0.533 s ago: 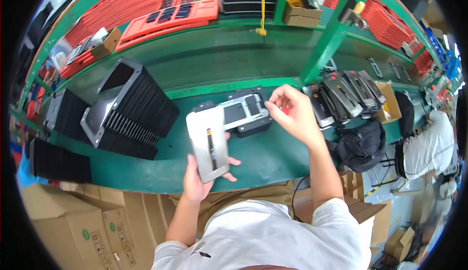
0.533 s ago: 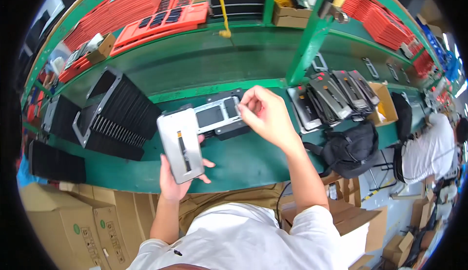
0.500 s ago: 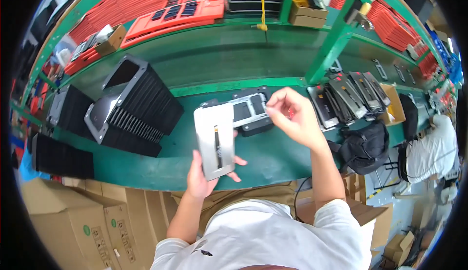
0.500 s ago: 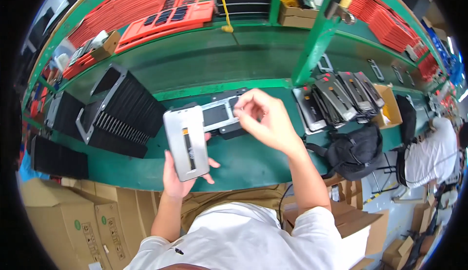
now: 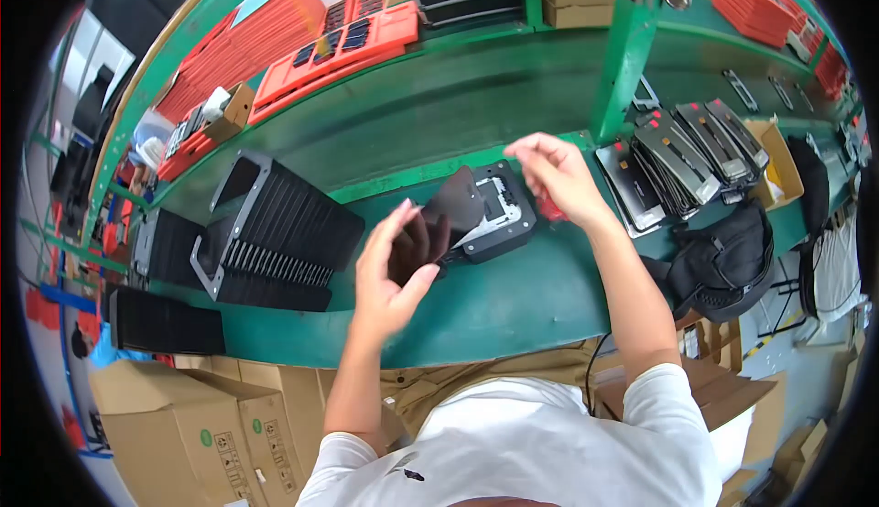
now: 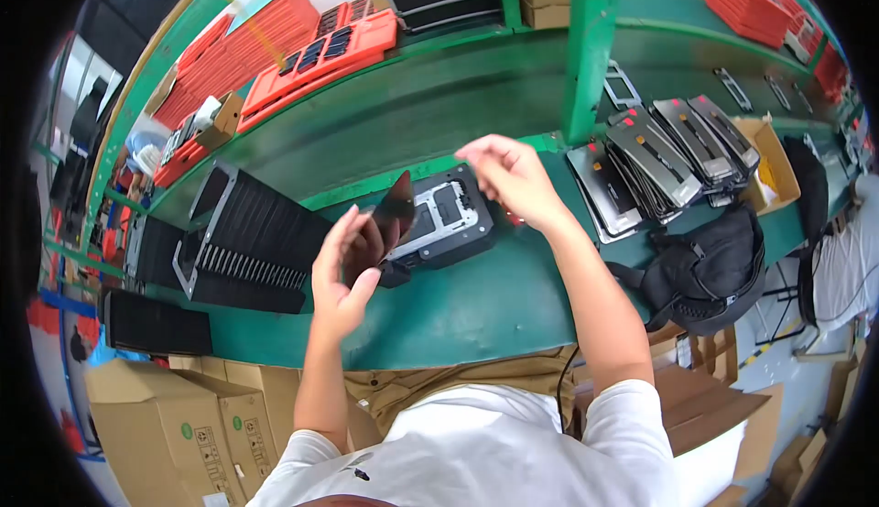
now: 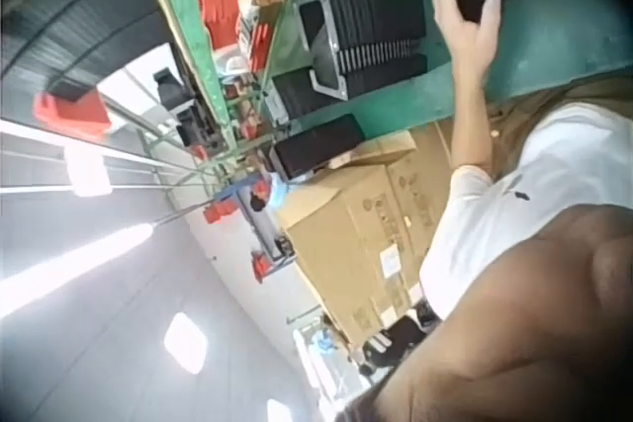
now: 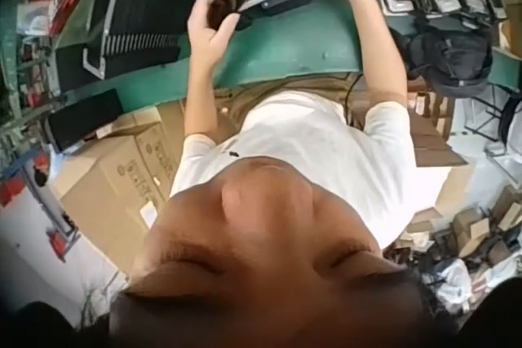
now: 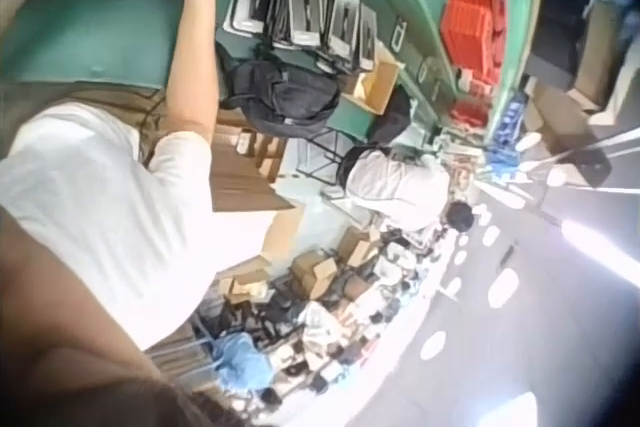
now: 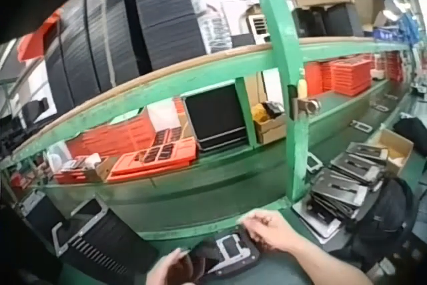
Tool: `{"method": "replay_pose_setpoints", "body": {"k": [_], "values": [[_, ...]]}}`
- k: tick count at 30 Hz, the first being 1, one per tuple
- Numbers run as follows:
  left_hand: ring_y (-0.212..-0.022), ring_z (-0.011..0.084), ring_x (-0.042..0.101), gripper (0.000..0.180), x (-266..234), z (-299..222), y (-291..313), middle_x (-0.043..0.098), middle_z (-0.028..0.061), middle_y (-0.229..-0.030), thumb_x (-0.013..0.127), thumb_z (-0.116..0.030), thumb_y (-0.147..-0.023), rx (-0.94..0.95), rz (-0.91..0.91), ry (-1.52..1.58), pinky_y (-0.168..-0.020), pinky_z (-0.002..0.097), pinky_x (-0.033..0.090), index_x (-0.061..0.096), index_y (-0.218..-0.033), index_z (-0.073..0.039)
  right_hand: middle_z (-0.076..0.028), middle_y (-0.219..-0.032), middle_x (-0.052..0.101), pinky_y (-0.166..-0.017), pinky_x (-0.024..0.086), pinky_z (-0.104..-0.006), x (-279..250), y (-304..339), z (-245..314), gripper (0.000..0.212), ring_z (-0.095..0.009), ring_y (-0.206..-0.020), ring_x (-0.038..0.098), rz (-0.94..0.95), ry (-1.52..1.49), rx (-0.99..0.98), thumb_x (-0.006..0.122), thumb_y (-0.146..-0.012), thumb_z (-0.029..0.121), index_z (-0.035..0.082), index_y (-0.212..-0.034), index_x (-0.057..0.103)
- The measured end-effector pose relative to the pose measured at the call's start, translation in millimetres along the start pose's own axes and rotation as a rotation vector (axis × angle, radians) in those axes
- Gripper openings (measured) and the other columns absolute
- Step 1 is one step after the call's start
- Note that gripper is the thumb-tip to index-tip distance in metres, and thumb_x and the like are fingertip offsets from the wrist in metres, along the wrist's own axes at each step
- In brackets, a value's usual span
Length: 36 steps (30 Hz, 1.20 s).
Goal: Assembling electronic devices by inserting circuit boards into housings and using an electric screwdriver to fasten them.
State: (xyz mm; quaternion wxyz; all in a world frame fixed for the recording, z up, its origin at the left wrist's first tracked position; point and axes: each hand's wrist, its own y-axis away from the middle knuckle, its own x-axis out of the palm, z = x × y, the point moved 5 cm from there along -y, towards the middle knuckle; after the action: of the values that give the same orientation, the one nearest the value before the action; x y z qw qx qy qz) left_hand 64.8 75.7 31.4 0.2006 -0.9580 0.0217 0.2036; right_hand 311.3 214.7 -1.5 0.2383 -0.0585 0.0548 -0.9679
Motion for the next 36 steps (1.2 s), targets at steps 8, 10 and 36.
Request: {"method": "replay_pose_setpoints", "body": {"k": [8, 10, 36], "values": [[-0.123, 0.0317, 0.058, 0.072, 17, 10, -43, 0.064, 0.0172, -0.134, 0.084, -0.02, -0.08, 0.071, 0.07, -0.43, -0.108, 0.0425, 0.045, 0.053, -0.142, 0.0, -0.002, -0.096, 0.067, -0.058, 0.044, -0.0184, -30, 0, -25, 0.027, -0.004, -0.07, 0.056, -0.189, 0.075, 0.045, 0.06, -0.106, 0.027, 0.007, -0.121, 0.071], [-0.124, 0.0331, 0.057, 0.071, 25, 9, -50, 0.064, 0.0173, -0.132, 0.086, -0.021, -0.08, 0.081, 0.083, -0.455, -0.106, 0.0429, 0.047, 0.054, -0.141, -0.001, -0.004, -0.1, 0.067, -0.057, 0.044, -0.0187, -23, 1, -22, 0.029, -0.005, -0.071, 0.056, -0.166, 0.124, 0.061, 0.061, -0.106, 0.028, 0.007, -0.124, 0.07], [-0.121, 0.0365, 0.058, 0.078, 34, 9, -57, 0.066, 0.0163, -0.127, 0.09, -0.025, -0.072, 0.113, 0.058, -0.48, -0.112, 0.0512, 0.041, 0.055, -0.138, -0.002, -0.015, -0.142, 0.057, -0.061, 0.048, -0.0236, -10, 9, -32, 0.062, -0.011, -0.089, 0.061, 0.08, 0.092, 0.253, 0.065, -0.101, 0.034, 0.006, -0.154, 0.046]]}}
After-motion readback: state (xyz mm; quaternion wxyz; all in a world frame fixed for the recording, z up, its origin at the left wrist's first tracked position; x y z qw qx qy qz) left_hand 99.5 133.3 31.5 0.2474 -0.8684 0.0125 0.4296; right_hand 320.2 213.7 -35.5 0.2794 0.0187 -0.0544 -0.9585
